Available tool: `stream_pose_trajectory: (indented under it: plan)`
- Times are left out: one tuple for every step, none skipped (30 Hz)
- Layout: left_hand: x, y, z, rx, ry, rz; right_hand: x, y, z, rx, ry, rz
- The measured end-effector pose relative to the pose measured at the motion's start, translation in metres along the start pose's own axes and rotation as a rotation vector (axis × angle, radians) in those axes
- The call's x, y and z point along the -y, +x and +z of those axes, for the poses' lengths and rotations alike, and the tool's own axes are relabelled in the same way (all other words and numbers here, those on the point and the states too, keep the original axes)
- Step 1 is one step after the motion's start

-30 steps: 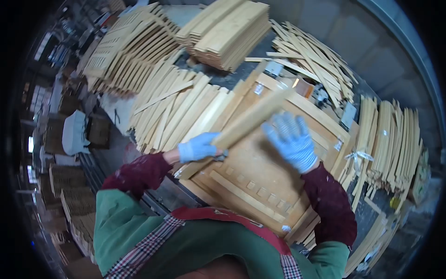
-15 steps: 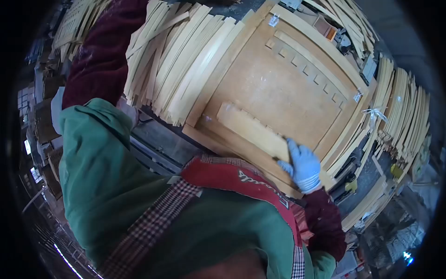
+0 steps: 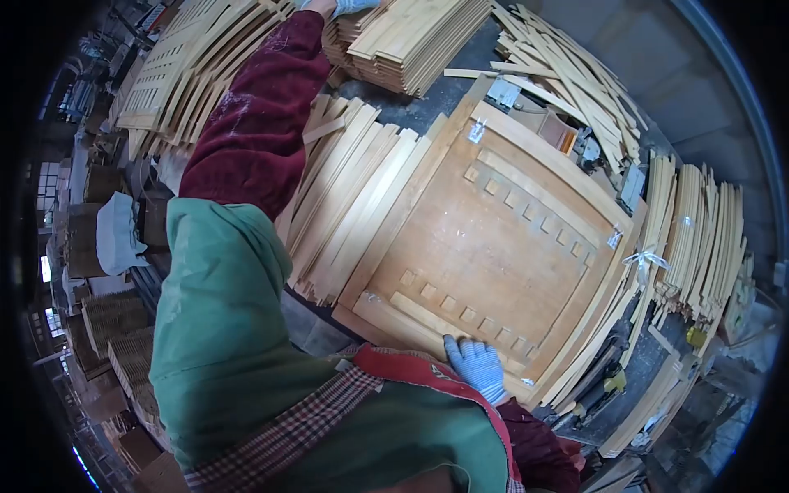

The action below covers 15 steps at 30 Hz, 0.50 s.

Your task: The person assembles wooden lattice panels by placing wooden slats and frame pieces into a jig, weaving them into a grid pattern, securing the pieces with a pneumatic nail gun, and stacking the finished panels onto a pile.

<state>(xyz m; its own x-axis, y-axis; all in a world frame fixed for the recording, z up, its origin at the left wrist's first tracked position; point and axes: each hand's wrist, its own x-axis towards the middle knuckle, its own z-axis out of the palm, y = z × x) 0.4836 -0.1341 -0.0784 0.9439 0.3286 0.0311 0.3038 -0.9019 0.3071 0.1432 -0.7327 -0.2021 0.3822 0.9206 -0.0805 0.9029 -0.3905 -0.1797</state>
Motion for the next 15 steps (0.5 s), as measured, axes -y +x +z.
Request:
stream_pose_trajectory:
  plan:
    - [-0.022, -0.017, -0.01, -0.004, 0.076, -0.054, 0.001, -0.001, 0.002, 0.039, 0.005, 0.009]
    - [-0.035, -0.028, -0.016, -0.005, 0.153, -0.11, 0.001, -0.002, 0.005, 0.08, 0.014, 0.018]
    - [-0.037, -0.03, -0.015, -0.01, 0.159, -0.149, 0.002, 0.001, 0.004, 0.011, 0.01, 0.026]
    - [-0.038, -0.032, -0.015, -0.015, 0.163, -0.185, 0.002, 0.002, -0.001, 0.021, 0.045, 0.013]
    - [-0.041, -0.031, -0.017, -0.027, 0.166, -0.216, -0.003, 0.008, -0.007, 0.026, 0.074, 0.004]
    - [-0.045, -0.032, -0.02, -0.032, 0.154, -0.208, -0.006, 0.019, -0.019, 0.027, 0.101, 0.0]
    - [-0.048, -0.035, -0.022, -0.035, 0.141, -0.199, -0.007, 0.025, -0.03, 0.026, 0.19, 0.023]
    - [-0.048, -0.037, -0.023, -0.036, 0.129, -0.193, -0.011, 0.032, -0.04, -0.02, 0.221, 0.05]
    - [-0.053, -0.04, -0.028, -0.03, 0.068, -0.2, -0.016, 0.04, -0.049, -0.067, 0.253, 0.072]
    - [-0.053, -0.049, -0.03, 0.003, -0.305, -0.209, -0.023, 0.047, -0.058, -0.112, 0.286, 0.089]
    - [-0.071, -0.089, -0.05, 0.036, -0.677, -0.215, -0.032, 0.054, -0.066, -0.167, 0.35, 0.137]
    - [-0.08, -0.111, -0.062, 0.07, -1.046, -0.215, -0.044, 0.062, -0.073, -0.225, 0.415, 0.184]
    - [-0.047, -0.093, -0.037, 0.095, -0.998, -0.104, -0.054, 0.071, -0.082, -0.285, 0.481, 0.229]
    - [-0.019, -0.075, -0.014, 0.119, -0.946, 0.011, -0.061, 0.083, -0.092, -0.372, 0.596, 0.292]
    - [-0.044, -0.112, -0.014, 0.183, -1.052, -0.082, -0.074, 0.096, -0.096, -0.359, 0.774, 0.377]
